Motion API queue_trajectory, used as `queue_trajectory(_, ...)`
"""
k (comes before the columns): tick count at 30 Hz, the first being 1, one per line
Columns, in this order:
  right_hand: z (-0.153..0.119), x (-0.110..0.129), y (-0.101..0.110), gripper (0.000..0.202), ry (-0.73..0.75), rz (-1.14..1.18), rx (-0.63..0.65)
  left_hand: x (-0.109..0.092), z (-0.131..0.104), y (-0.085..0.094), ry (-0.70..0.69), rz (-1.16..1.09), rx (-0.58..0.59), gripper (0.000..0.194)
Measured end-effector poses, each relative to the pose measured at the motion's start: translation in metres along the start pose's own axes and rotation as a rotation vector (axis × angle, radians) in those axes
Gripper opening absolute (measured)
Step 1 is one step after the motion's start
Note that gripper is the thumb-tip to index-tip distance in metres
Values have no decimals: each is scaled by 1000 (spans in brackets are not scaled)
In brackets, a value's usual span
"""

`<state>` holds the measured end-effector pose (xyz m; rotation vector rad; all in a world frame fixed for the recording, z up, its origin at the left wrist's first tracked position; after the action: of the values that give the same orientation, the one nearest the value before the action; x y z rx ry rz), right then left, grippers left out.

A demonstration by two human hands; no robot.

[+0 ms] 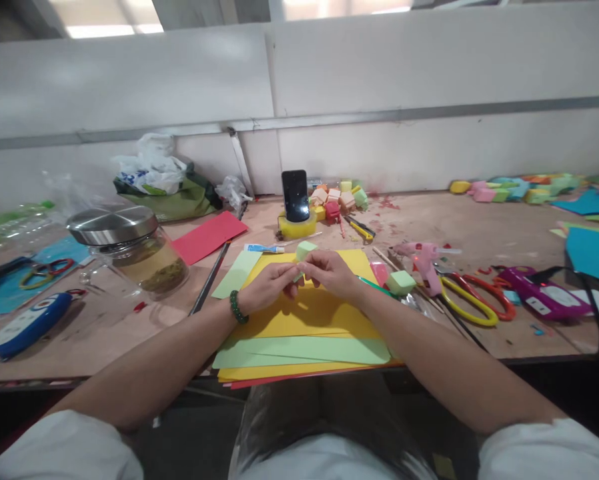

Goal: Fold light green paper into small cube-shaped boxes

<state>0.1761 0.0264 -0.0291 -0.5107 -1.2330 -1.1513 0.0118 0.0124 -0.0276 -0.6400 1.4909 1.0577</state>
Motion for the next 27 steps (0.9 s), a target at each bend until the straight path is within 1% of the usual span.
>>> queue_trajectory(2, 1, -1, 0, 44, -10, -1, -7, 0, 1, 1, 31, -94, 22, 50)
queue_trajectory(4, 2, -3, 1, 44, -18, -21, -52, 0, 2, 2, 56, -158, 20, 51)
queue_trajectory(7, 5, -7, 3, 43, -22, -50, -176, 1, 4, 3, 60, -205, -24, 42)
queue_trajectory(9, 5, -9, 3, 42, -27, -46, -222, 2, 5, 3, 48, -219, -77, 37)
queue_trajectory(11, 5, -10, 2, 38, -44, -33, -213, 2, 6, 5, 45, -232, -139, 32)
queue_trajectory(13, 5, -9, 0, 33, -67, -29, -176, 2, 6, 6, 52, -240, -180, 29)
queue_trajectory(15, 5, -9, 0, 29, -88, -23, -148, 0, 5, 7, 64, -246, -189, 28)
queue_trajectory(18, 5, -10, 0, 31, -97, -31, -151, -2, 3, 6, 79, -244, -172, 28)
queue_trajectory(20, 4, -10, -2, 32, -72, -92, -161, -2, 3, 5, 96, -244, -174, 26)
queue_trajectory(23, 1, -8, -5, 37, 6, -230, -186, -1, 4, 4, 145, -268, -187, 22)
queue_trajectory(25, 0, -7, -6, 39, 47, -290, -262, -1, 5, 3, 178, -285, -189, 21)
queue_trajectory(27, 1, -7, -5, 36, 61, -277, -345, -1, 6, 2, 205, -294, -192, 19)
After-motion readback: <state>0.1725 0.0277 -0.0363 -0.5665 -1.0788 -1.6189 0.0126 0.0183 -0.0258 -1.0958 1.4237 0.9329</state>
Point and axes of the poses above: each hand's wrist, its own z-axis towards the middle knuckle, its own y-axis out of the back of the hand, x = y × z, the point moved 1 cm from there along z, towards the middle knuckle
